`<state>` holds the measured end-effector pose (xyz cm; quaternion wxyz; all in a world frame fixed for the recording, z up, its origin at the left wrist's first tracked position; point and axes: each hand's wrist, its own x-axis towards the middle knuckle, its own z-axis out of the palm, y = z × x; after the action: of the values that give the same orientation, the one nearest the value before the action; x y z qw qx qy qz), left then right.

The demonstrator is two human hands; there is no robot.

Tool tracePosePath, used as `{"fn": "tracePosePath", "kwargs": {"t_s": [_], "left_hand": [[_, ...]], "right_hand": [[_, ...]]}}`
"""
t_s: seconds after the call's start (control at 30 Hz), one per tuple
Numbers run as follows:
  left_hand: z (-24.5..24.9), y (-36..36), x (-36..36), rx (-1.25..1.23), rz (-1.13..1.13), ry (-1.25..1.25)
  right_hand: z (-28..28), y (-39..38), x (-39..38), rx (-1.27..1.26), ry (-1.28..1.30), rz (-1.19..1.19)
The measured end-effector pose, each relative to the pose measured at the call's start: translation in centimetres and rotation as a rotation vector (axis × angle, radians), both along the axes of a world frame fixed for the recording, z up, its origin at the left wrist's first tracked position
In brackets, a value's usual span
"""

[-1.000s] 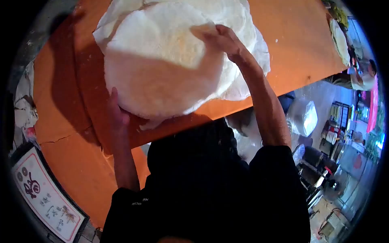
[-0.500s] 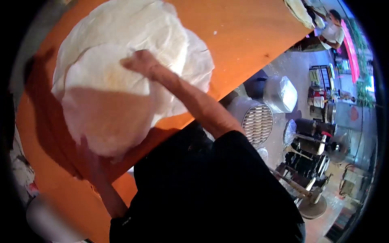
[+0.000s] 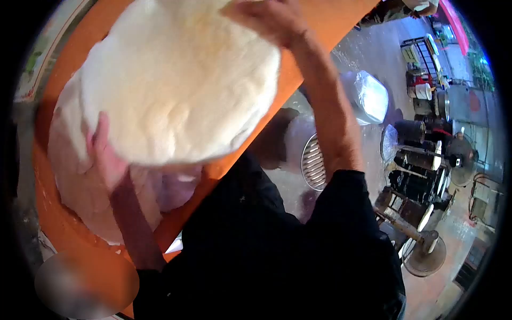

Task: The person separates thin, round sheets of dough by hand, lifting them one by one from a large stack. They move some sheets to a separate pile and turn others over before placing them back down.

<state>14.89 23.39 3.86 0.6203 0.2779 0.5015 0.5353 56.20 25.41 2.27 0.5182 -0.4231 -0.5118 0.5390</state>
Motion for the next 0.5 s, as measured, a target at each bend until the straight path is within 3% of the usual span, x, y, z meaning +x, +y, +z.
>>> {"fn": "tracePosePath", "kwargs": {"t_s": [0.1, 0.13, 0.2, 0.23, 0.3, 0.37, 0.43, 0.47, 0.5], "left_hand": [[-2.3, 3.1, 10.1, -0.012, -0.204, -0.09], [-5.8, 4.7, 12.6, 0.019, -0.238, -0.098], [-12.2, 6.0, 16.1, -0.068, -0.297, -0.077], [-13.6, 5.4, 16.8, -0.184, -0.308, -0.042], [-14.0, 3.8, 16.9, -0.025, -0.406, 0.206], [-11.7, 1.2, 16.5, 0.135, -0.241, 0.487], [-10.3, -1.3, 13.1, 0.288, -0.289, 0.503], [-5.9, -2.1, 11.7, 0.133, -0.365, 0.65], [-5.5, -3.2, 9.4, 0.2, -0.347, 0.725]], "right_hand": [[-2.3, -0.1, 12.3, -0.106, 0.186, 0.121], [-2.9, -0.1, 14.5, -0.154, 0.283, 0.199], [-2.5, -2.4, 13.5, -0.313, -0.541, -0.566], [-5.6, -2.7, 15.4, -0.405, -0.752, -0.591], [-16.0, -4.0, 22.6, -0.446, -1.08, -0.555], [-16.1, -5.0, 20.8, -0.352, -1.127, -0.57], [-14.0, -5.4, 17.5, -0.11, -1.485, -0.631], [-13.7, -5.1, 17.4, -0.024, -1.655, -0.678], [-11.7, -4.5, 15.2, -0.007, -1.633, -0.668]]}}
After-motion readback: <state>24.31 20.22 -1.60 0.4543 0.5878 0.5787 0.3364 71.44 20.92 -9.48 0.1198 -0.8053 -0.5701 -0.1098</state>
